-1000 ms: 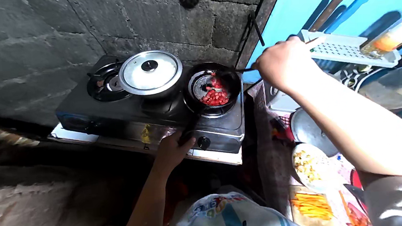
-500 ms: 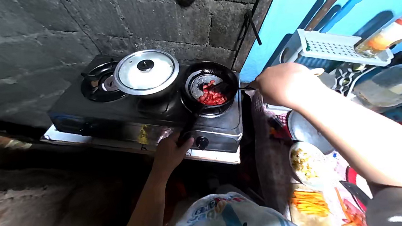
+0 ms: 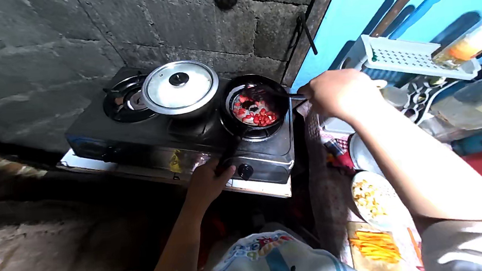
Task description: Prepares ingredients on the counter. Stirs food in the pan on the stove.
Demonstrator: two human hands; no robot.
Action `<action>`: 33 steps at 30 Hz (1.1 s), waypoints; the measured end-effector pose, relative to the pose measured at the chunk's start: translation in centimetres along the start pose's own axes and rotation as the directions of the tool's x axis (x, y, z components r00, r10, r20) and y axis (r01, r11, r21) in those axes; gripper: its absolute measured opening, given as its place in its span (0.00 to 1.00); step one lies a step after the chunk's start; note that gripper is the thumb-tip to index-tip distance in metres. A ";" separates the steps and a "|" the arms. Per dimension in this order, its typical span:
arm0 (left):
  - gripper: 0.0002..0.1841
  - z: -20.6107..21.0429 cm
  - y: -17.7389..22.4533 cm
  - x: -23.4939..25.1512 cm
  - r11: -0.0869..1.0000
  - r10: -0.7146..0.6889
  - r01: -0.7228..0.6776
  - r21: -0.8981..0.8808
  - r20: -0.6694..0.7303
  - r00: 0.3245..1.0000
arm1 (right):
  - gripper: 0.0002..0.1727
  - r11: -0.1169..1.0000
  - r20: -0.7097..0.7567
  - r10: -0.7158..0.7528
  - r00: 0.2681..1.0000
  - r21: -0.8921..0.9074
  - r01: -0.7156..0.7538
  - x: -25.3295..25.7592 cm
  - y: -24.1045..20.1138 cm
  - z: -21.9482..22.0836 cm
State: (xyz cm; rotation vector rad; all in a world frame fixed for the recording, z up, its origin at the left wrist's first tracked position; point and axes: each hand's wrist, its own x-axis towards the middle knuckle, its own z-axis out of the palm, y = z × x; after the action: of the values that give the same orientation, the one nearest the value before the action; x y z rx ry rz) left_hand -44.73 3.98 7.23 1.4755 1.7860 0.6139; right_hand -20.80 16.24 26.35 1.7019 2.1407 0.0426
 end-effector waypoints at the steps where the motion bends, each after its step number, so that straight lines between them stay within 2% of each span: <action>1: 0.21 -0.1 0.0 0.0 1.000 0.000 0.000 0.005 0.003 1.000 | 0.08 1.000 -0.006 0.022 1.000 -0.016 -0.022 -0.3 0.2 -0.3; 3: 0.21 -0.3 0.1 0.0 1.000 -0.001 0.001 -0.002 0.003 1.000 | 0.09 0.995 -0.020 0.047 0.999 -0.084 -0.048 -1.0 0.7 -0.5; 6: 0.20 -0.5 -0.2 0.2 1.000 0.002 -0.002 -0.010 0.000 1.000 | 0.11 0.977 -0.078 -0.003 0.997 -0.214 -0.014 -2.3 1.7 -0.2; 9: 0.19 -0.7 -0.1 0.3 1.000 -0.016 0.017 -0.026 0.013 1.000 | 0.15 0.968 -0.129 -0.029 0.991 -0.251 -0.005 -2.6 1.6 0.8; 11: 0.18 -0.8 0.0 0.2 1.000 -0.015 0.015 -0.027 0.011 1.000 | 0.17 0.971 -0.133 -0.013 0.991 -0.239 -0.019 -1.3 0.6 1.8; 13: 0.18 -0.8 -0.1 0.3 1.000 -0.001 0.001 -0.022 0.007 1.000 | 0.13 0.977 -0.129 -0.022 0.991 -0.215 -0.006 0.2 0.2 2.2; 19: 0.19 -0.8 -0.2 0.3 1.000 -0.007 0.007 -0.026 0.005 1.000 | 0.09 0.997 -0.157 0.025 0.987 -0.067 -0.036 0.7 0.7 0.3; 23: 0.20 -1.0 -1.3 1.0 0.998 0.025 -0.026 -0.057 -0.023 0.999 | 0.17 0.995 -0.190 0.067 0.980 0.089 -0.051 0.4 1.5 0.9; 25: 0.20 -1.2 -1.8 1.3 0.996 0.043 -0.045 -0.074 -0.020 0.999 | 0.17 0.992 -0.122 0.090 0.988 0.102 -0.077 0.7 1.2 2.0; 28: 0.20 -1.7 -1.5 1.4 0.999 0.036 -0.036 -0.039 0.000 0.999 | 0.10 0.989 -0.064 0.134 0.989 0.077 -0.129 1.5 -0.3 3.9; 33: 0.19 -2.0 -0.9 1.1 0.999 0.027 -0.027 -0.018 -0.017 0.999 | 0.11 0.995 0.012 0.056 0.998 0.079 -0.057 1.3 -2.3 4.7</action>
State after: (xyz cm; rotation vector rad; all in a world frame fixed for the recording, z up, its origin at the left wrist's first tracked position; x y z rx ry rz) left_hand -46.91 4.98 7.50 1.4885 1.7717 0.6559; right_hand -21.59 15.82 21.05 1.8039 2.1126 -0.0354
